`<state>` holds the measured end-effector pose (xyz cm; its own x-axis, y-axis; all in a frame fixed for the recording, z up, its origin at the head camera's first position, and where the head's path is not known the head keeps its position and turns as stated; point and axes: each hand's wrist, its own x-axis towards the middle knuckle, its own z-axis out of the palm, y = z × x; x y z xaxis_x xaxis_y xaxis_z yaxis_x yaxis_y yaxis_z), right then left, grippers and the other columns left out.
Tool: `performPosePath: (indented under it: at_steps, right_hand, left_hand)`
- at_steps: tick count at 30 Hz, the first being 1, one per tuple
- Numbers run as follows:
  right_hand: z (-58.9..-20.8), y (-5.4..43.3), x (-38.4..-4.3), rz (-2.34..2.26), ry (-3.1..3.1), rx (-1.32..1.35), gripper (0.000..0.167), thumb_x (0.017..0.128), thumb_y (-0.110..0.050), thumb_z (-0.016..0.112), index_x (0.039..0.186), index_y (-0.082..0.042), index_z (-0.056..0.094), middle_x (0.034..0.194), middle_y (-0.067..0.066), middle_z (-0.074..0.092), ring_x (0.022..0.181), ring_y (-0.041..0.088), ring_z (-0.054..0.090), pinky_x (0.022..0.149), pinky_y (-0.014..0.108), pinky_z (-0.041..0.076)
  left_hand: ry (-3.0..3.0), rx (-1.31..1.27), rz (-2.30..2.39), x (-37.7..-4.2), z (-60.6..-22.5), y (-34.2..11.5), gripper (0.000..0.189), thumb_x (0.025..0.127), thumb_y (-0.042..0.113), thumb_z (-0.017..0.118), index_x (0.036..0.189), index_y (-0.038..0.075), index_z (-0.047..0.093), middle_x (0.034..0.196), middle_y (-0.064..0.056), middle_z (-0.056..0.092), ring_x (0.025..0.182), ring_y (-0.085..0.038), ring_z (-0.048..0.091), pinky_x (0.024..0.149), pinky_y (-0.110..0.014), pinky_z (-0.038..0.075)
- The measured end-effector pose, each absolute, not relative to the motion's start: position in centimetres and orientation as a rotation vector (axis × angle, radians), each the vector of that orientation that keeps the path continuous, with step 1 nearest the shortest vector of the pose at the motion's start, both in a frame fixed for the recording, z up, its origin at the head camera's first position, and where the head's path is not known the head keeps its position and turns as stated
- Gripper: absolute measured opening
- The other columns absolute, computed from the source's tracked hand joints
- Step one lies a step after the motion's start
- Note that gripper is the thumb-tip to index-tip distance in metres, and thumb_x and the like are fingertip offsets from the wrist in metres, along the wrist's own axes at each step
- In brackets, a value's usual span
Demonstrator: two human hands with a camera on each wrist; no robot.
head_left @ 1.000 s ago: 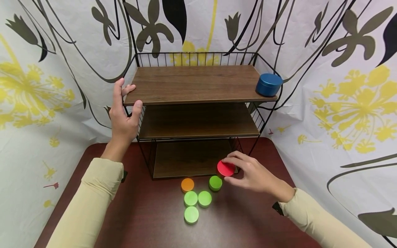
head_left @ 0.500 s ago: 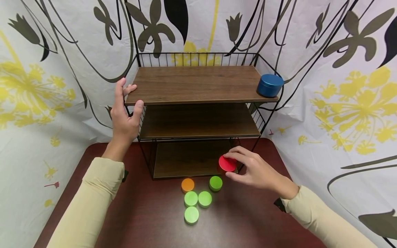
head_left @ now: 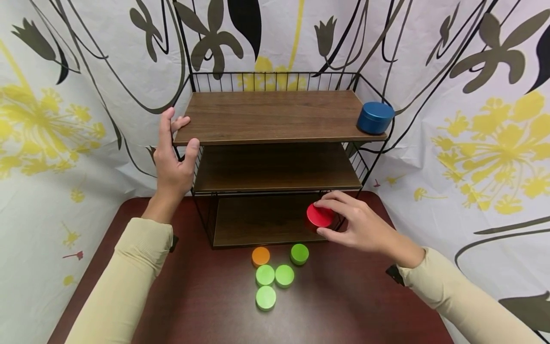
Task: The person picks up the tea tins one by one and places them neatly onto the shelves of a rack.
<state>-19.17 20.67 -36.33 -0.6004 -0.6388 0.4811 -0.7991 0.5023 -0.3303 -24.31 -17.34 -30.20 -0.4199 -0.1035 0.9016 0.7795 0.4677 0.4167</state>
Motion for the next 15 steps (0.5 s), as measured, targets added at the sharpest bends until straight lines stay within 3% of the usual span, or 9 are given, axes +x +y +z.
performPosePath:
  at_steps: [15]
  right_hand:
    - [-33.7, 20.9, -19.7, 0.684, -2.409, 1.208, 0.050, 0.076, -0.026, 0.084, 0.122, -0.014, 0.068, 0.119, -0.001, 0.062, 0.094, 0.009, 0.060, 0.067, 0.020, 0.052]
  left_hand:
    - [-1.729, -0.579, -1.119, -24.3, -30.2, -17.3, 0.062, 0.091, 0.021, 0.051, 0.138, -0.017, 0.037, 0.121, -0.034, 0.060, 0.123, -0.049, 0.049, 0.111, -0.041, 0.032]
